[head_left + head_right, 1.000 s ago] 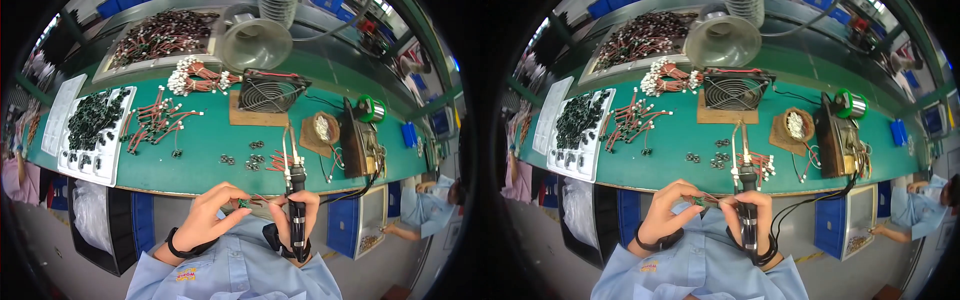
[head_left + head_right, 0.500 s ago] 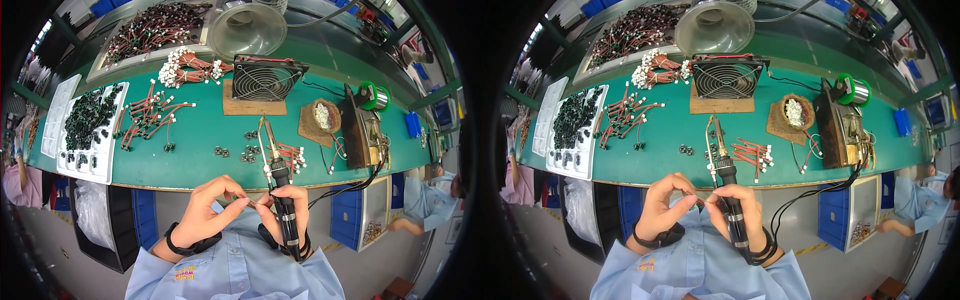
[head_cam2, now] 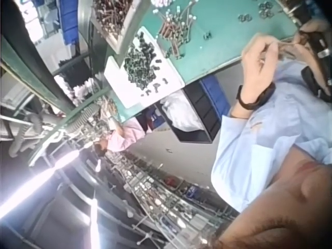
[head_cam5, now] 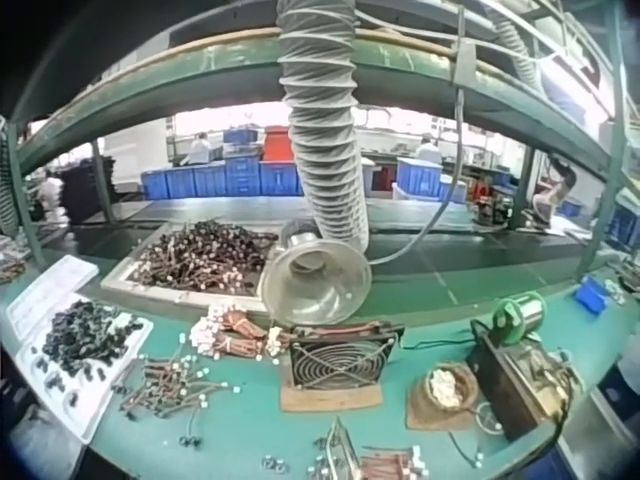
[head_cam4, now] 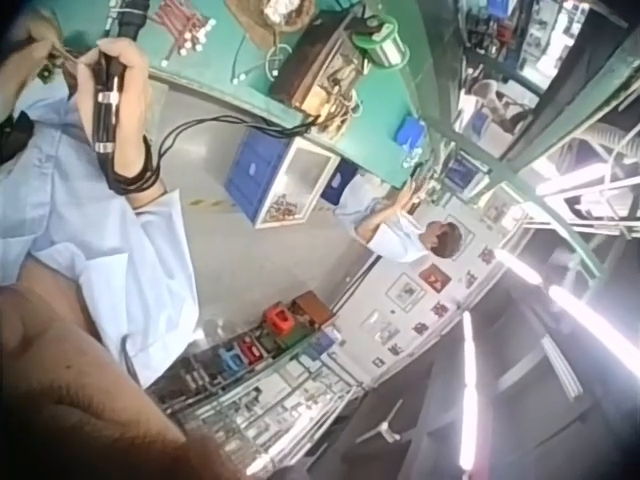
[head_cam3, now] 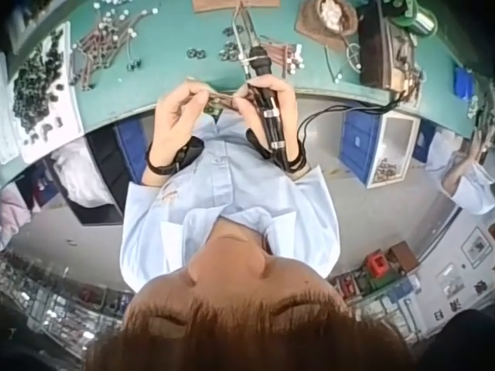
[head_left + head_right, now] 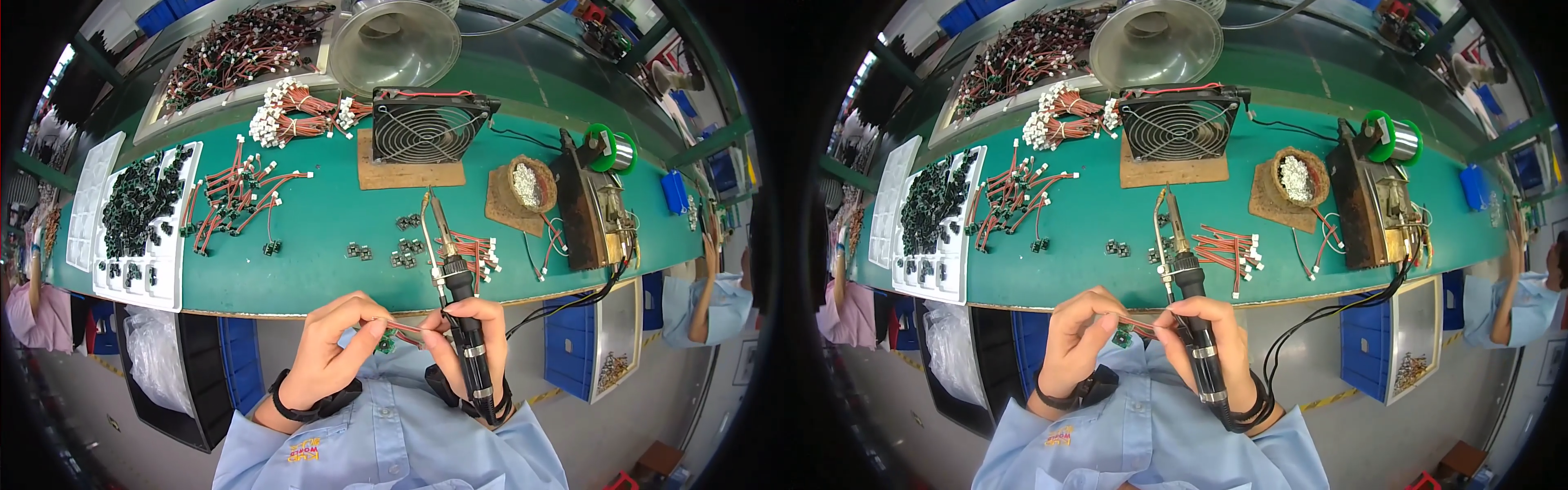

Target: Soldering wires and small components onto circuit boards at a factory workbench.

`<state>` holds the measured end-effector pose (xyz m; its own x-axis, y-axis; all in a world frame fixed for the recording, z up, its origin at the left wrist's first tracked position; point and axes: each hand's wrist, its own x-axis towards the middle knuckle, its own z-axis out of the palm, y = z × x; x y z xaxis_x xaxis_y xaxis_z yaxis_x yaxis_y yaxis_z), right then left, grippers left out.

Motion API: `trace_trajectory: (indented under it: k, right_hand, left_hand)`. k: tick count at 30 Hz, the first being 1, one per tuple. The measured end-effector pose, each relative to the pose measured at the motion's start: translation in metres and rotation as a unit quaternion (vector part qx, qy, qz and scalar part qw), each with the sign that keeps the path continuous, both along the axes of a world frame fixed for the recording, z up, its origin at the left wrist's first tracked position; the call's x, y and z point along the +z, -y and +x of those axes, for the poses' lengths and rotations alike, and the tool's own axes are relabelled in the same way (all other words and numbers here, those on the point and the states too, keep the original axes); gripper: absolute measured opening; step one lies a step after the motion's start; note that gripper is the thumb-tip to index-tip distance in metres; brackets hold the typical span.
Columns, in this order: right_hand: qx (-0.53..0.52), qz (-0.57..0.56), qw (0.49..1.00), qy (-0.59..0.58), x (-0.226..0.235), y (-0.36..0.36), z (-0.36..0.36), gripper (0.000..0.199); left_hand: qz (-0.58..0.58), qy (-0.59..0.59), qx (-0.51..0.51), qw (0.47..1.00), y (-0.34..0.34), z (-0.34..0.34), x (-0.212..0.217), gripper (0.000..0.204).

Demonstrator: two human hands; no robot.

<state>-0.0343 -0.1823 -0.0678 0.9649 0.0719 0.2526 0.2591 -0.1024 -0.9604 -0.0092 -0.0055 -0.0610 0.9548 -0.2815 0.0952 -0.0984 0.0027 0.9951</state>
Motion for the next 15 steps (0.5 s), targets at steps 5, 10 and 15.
trace_trajectory:
  k: [5, 10, 15]
  right_hand:
    - [0.005, 0.004, 1.0, -0.006, -0.0015, 0.0021, -0.0012, 0.041]
    - [0.018, -0.003, 1.0, -0.012, 0.0012, 0.0001, -0.0011, 0.043]
    - [0.024, 0.008, 1.0, -0.011, -0.0002, -0.0001, -0.0013, 0.044]
  left_hand:
    - [0.032, 0.029, 0.03, 0.999, -0.0011, -0.0034, -0.0009, 0.003]
    - [0.029, 0.046, 0.036, 0.998, -0.0014, -0.0046, 0.0001, 0.005]
    - [0.033, 0.038, 0.004, 0.999, 0.0003, -0.0044, -0.0011, 0.006]
